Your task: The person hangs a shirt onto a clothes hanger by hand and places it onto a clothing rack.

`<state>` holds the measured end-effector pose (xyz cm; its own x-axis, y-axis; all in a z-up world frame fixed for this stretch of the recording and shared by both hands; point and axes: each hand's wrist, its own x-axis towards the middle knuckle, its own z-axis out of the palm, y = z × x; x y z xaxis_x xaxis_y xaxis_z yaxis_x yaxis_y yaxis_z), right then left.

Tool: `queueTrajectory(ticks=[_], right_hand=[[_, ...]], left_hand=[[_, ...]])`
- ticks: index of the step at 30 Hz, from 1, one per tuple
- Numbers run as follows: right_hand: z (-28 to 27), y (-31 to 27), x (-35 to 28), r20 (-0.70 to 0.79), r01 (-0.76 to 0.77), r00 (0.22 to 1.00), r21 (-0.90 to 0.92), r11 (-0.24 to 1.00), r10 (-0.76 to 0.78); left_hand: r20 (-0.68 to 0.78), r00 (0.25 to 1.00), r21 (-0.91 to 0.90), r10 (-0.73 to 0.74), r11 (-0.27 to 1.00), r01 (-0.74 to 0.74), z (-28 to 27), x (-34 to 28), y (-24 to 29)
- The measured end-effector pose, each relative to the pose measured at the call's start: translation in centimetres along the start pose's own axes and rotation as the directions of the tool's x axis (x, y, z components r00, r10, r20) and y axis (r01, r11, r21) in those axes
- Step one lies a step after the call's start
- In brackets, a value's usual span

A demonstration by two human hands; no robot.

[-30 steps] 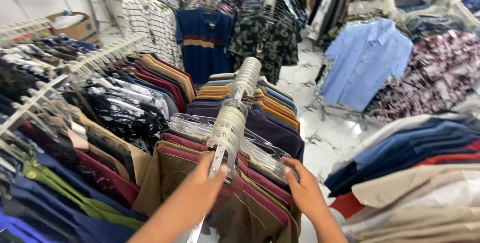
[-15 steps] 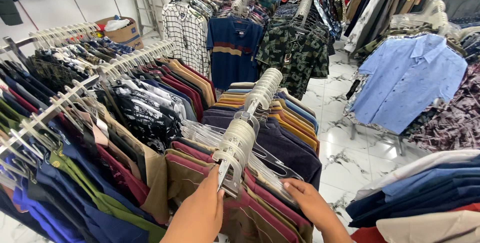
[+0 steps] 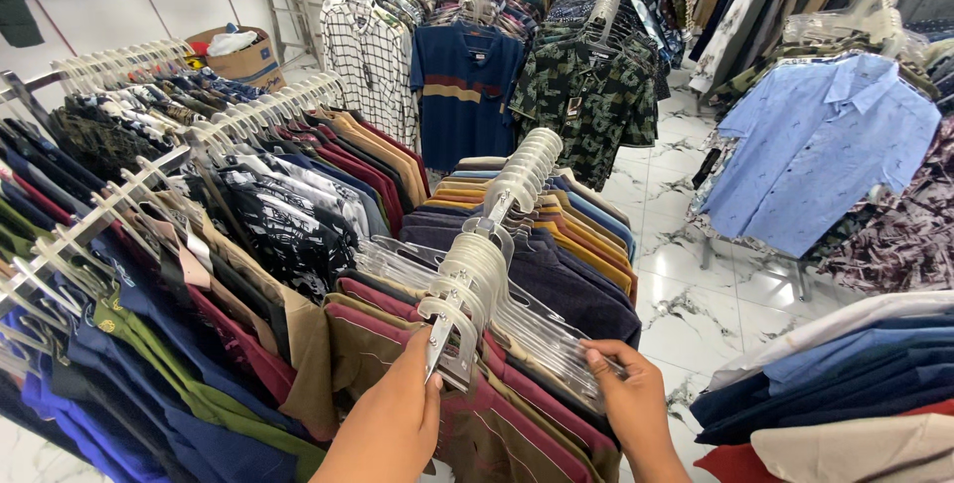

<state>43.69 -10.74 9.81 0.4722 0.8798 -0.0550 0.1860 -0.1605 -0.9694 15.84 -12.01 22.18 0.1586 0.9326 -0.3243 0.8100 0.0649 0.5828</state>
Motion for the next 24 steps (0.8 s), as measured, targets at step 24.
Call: queueTrajectory(ticks=[24], right_hand=[[-9.8,3.5,-12.1,-0.417,0.386,0.816,-0.122,0.914,-0.4]], left_hand=[[0.031,0.986,-0.097,0.165,0.982,-0.161,-1.4,-2.0,-1.7]])
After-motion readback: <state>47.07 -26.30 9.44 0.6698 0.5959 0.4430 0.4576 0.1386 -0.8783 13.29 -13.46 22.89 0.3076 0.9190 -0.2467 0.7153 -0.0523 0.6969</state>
